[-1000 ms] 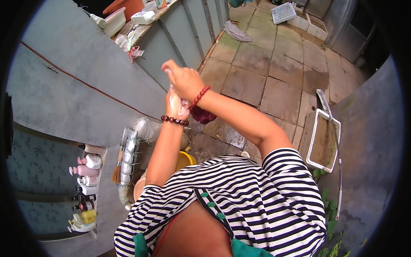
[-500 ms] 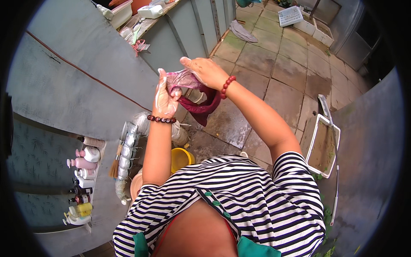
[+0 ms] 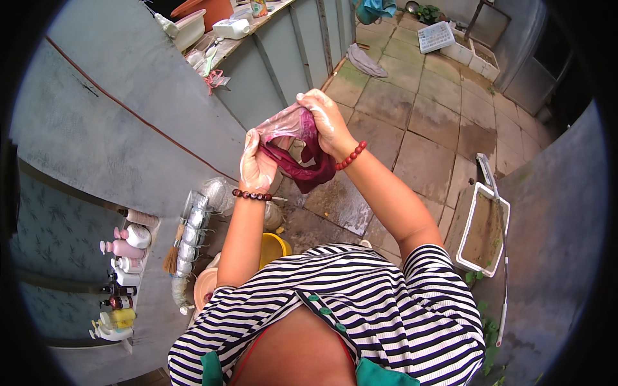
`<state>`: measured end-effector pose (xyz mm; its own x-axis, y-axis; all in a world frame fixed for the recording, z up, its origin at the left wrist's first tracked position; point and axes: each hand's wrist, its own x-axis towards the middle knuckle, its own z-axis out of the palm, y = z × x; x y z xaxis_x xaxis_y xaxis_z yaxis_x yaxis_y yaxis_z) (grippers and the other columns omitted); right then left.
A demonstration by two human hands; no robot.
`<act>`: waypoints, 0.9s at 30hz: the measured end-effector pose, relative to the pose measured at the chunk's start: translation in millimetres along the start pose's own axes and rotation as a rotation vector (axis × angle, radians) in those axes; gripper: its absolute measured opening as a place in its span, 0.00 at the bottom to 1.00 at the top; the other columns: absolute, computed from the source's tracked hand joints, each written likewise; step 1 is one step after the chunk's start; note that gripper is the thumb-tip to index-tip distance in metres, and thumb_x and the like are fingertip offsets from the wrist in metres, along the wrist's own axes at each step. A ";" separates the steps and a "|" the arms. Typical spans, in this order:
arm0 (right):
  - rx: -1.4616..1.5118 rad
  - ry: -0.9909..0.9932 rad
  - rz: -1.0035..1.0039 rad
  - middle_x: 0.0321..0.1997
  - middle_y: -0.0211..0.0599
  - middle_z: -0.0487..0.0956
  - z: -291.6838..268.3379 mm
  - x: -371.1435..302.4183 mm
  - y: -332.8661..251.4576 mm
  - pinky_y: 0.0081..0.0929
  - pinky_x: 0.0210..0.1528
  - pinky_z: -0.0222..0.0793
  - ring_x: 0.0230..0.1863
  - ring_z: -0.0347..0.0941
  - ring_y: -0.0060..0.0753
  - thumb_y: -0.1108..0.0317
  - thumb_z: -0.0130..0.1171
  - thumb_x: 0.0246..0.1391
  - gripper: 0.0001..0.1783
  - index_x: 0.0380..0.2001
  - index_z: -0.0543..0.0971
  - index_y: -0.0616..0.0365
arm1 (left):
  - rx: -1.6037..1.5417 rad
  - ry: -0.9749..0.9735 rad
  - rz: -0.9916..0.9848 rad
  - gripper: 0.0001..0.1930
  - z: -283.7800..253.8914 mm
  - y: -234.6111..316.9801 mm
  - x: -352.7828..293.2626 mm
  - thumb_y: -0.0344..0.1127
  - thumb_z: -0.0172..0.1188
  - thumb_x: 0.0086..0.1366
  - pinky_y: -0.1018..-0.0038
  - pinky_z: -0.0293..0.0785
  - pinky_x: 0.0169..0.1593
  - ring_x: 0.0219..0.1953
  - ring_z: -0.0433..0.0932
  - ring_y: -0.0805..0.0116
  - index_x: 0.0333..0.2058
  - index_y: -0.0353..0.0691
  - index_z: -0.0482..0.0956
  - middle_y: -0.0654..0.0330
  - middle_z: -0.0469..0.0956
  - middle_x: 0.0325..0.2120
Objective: The person hand-washes a maroon garment in a basin of water. They repeatedly scrub the fabric with a bar of soap, rinse it under running water, and wring it out. The process is repeated several times before the garment is left soaking in the basin.
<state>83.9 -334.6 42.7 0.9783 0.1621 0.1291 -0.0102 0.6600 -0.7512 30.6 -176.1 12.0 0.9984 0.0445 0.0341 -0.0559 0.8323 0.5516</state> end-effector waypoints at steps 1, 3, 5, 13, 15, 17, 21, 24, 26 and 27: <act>-0.074 0.016 -0.069 0.26 0.21 0.70 -5.2 1.7 11.9 0.14 0.31 0.64 0.27 0.66 0.13 0.71 0.57 0.60 0.06 0.29 0.72 0.54 | -0.041 0.010 -0.011 0.07 0.2 -2.8 3.8 0.37 0.54 0.71 0.72 0.77 0.38 0.32 0.75 0.70 0.38 0.42 0.69 0.62 0.76 0.33; -0.173 -0.006 -0.114 0.28 0.22 0.71 6.6 -8.4 25.9 0.14 0.31 0.62 0.28 0.66 0.12 0.73 0.55 0.59 0.05 0.38 0.71 0.57 | -0.041 0.141 -0.039 0.09 -20.1 -9.4 25.5 0.40 0.49 0.73 0.75 0.75 0.35 0.28 0.71 0.71 0.38 0.43 0.69 0.64 0.73 0.29; -0.262 -0.164 -0.045 0.27 0.25 0.73 16.3 -28.5 33.4 0.17 0.31 0.64 0.27 0.67 0.15 0.70 0.56 0.60 0.08 0.40 0.70 0.58 | 0.040 0.243 -0.040 0.09 -6.5 -18.0 26.3 0.41 0.47 0.74 0.74 0.75 0.36 0.29 0.71 0.73 0.37 0.44 0.70 0.65 0.72 0.28; -1.263 0.038 -0.539 0.13 0.50 0.64 37.8 -11.0 33.5 0.40 0.19 0.60 0.16 0.61 0.55 0.53 0.58 0.56 0.25 0.14 0.69 0.59 | 0.270 0.297 -0.152 0.21 10.1 -29.4 20.8 0.56 0.51 0.70 0.71 0.77 0.34 0.33 0.79 0.69 0.39 0.41 0.74 0.61 0.77 0.32; -1.300 0.046 -0.481 0.16 0.50 0.69 34.6 -4.1 35.5 0.43 0.21 0.63 0.19 0.66 0.57 0.54 0.58 0.55 0.22 0.15 0.71 0.58 | 0.172 0.281 -0.130 0.23 14.8 -27.6 27.4 0.56 0.50 0.71 0.71 0.78 0.35 0.33 0.79 0.68 0.40 0.39 0.75 0.61 0.78 0.32; -1.324 0.051 -0.568 0.16 0.51 0.66 34.5 -13.4 42.2 0.41 0.20 0.61 0.16 0.63 0.54 0.55 0.58 0.55 0.22 0.15 0.70 0.58 | 0.053 0.356 -0.132 0.20 1.8 -26.7 32.6 0.55 0.50 0.71 0.69 0.79 0.38 0.32 0.79 0.68 0.36 0.43 0.74 0.62 0.78 0.30; -1.370 -0.269 -0.714 0.15 0.45 0.73 65.4 -55.3 46.7 0.41 0.24 0.71 0.20 0.74 0.49 0.48 0.63 0.53 0.22 0.17 0.74 0.52 | 0.047 0.049 -0.124 0.22 -29.6 -12.2 36.9 0.56 0.48 0.72 0.76 0.61 0.18 0.15 0.63 0.75 0.22 0.49 0.64 0.69 0.64 0.13; -1.325 0.111 -0.562 0.15 0.52 0.70 46.1 14.8 23.1 0.41 0.22 0.66 0.16 0.69 0.51 0.49 0.60 0.55 0.24 0.17 0.71 0.57 | 0.343 0.149 -0.204 0.17 18.1 -16.6 9.5 0.47 0.48 0.73 0.77 0.59 0.17 0.13 0.63 0.76 0.26 0.48 0.68 0.69 0.66 0.15; -1.311 0.164 -0.551 0.15 0.51 0.69 35.7 18.0 22.2 0.41 0.21 0.65 0.16 0.67 0.53 0.53 0.61 0.55 0.22 0.17 0.71 0.57 | 0.317 0.197 -0.140 0.17 28.0 -11.3 9.6 0.49 0.48 0.72 0.77 0.61 0.18 0.15 0.65 0.75 0.27 0.47 0.68 0.68 0.67 0.17; -1.263 0.160 -0.550 0.15 0.50 0.70 36.9 2.6 23.9 0.41 0.21 0.66 0.16 0.69 0.53 0.54 0.61 0.55 0.21 0.16 0.71 0.56 | 0.278 0.265 -0.101 0.17 30.6 -10.0 15.0 0.49 0.49 0.72 0.77 0.63 0.19 0.16 0.66 0.75 0.27 0.47 0.68 0.68 0.68 0.18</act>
<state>78.6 -291.4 49.0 0.8095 -0.0410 0.5857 0.4883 -0.5068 -0.7104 46.0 -200.7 32.5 0.9634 0.1411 -0.2278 0.0799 0.6599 0.7471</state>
